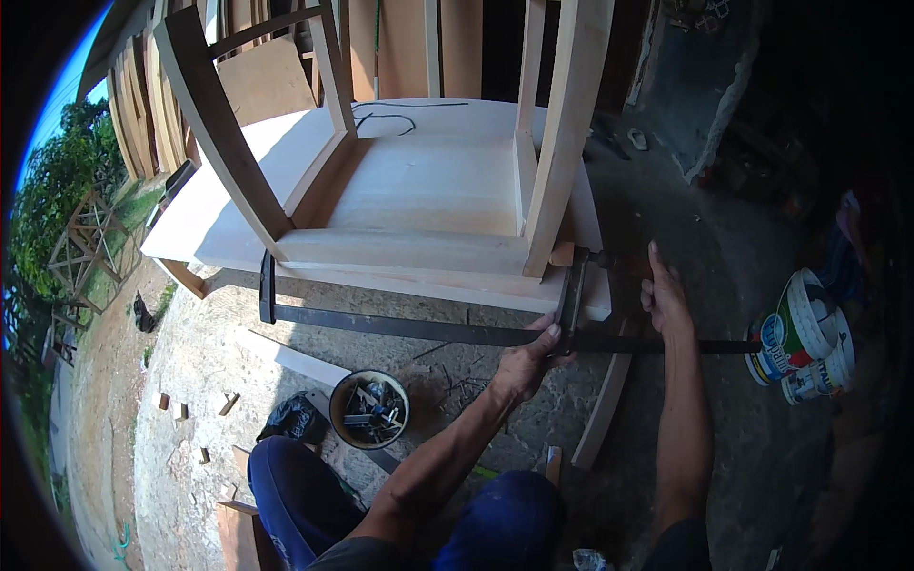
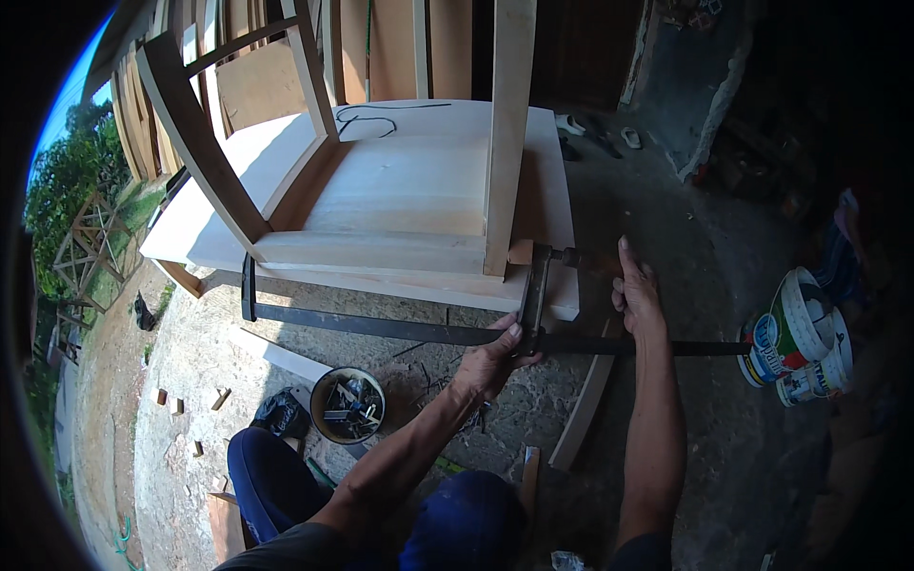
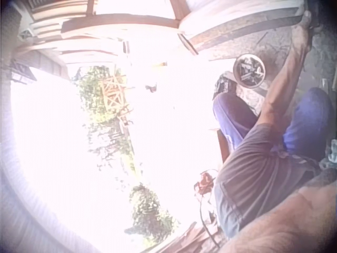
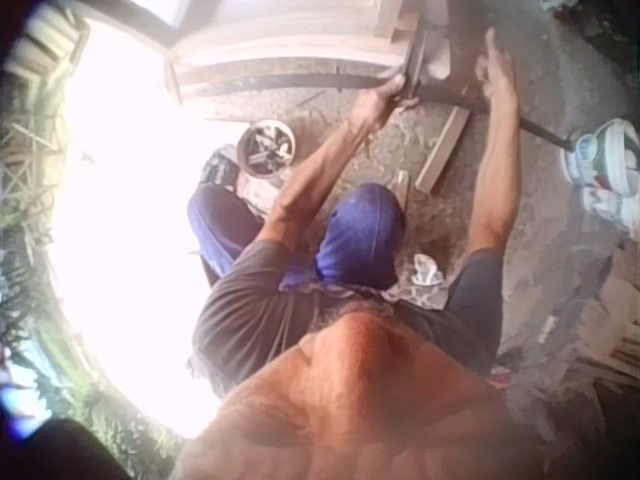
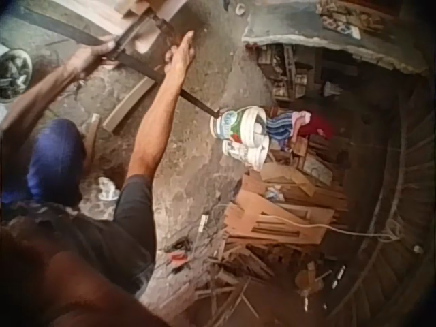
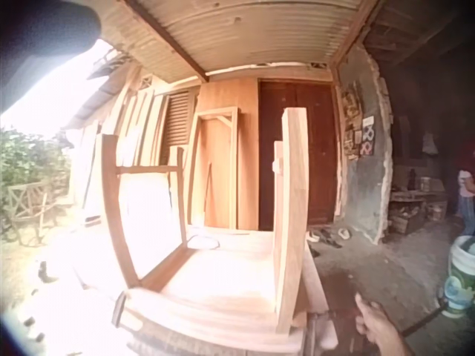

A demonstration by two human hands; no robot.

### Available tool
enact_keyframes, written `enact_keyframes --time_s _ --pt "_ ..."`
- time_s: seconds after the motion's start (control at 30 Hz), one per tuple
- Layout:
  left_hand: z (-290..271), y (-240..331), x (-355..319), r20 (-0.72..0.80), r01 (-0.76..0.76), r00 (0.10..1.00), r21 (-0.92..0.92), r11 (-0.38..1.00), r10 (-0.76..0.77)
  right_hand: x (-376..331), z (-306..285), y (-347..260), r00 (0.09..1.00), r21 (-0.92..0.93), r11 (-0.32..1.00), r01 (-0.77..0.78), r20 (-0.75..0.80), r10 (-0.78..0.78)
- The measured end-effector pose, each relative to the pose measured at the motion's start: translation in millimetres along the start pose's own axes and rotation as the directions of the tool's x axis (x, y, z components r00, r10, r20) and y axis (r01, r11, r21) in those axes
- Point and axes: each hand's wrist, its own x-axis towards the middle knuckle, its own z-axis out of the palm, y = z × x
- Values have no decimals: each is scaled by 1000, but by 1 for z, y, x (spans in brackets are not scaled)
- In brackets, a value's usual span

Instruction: The person assembles a wooden chair frame by securing joints with nails. They use a hammer to drive nails into the frame and a metal bar clamp to hold pieces in place during assembly.

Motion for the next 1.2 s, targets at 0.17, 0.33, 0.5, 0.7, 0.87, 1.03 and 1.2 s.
enact_keyframes --time_s 0.17,0.33,0.5,0.7,0.87,1.03,1.2 --pt "-11 4 0 -16 -10 1000 3 1000 10 -31 15 -6 428 -502 175 847 450 -783" --pt "-1 0 2 4 24 1000 -27 999 -24 -11 25 -18 660 -796 132 590 381 -648" --pt "-9 2 3 -5 31 1000 -35 999 -31 -6 34 -43 811 -821 188 539 446 -379" --pt "-18 6 1 25 41 999 -18 999 -40 2 36 -56 847 -818 218 531 517 -123" --pt "-11 3 1 64 57 996 -16 998 -56 -6 30 -7 578 -786 35 617 423 -698" --pt "-17 3 1 43 46 998 -16 999 -45 3 38 -43 793 -812 77 579 538 -286" --pt "-18 -2 4 15 64 998 -28 998 -63 -3 30 -33 770 -805 119 581 496 -401"
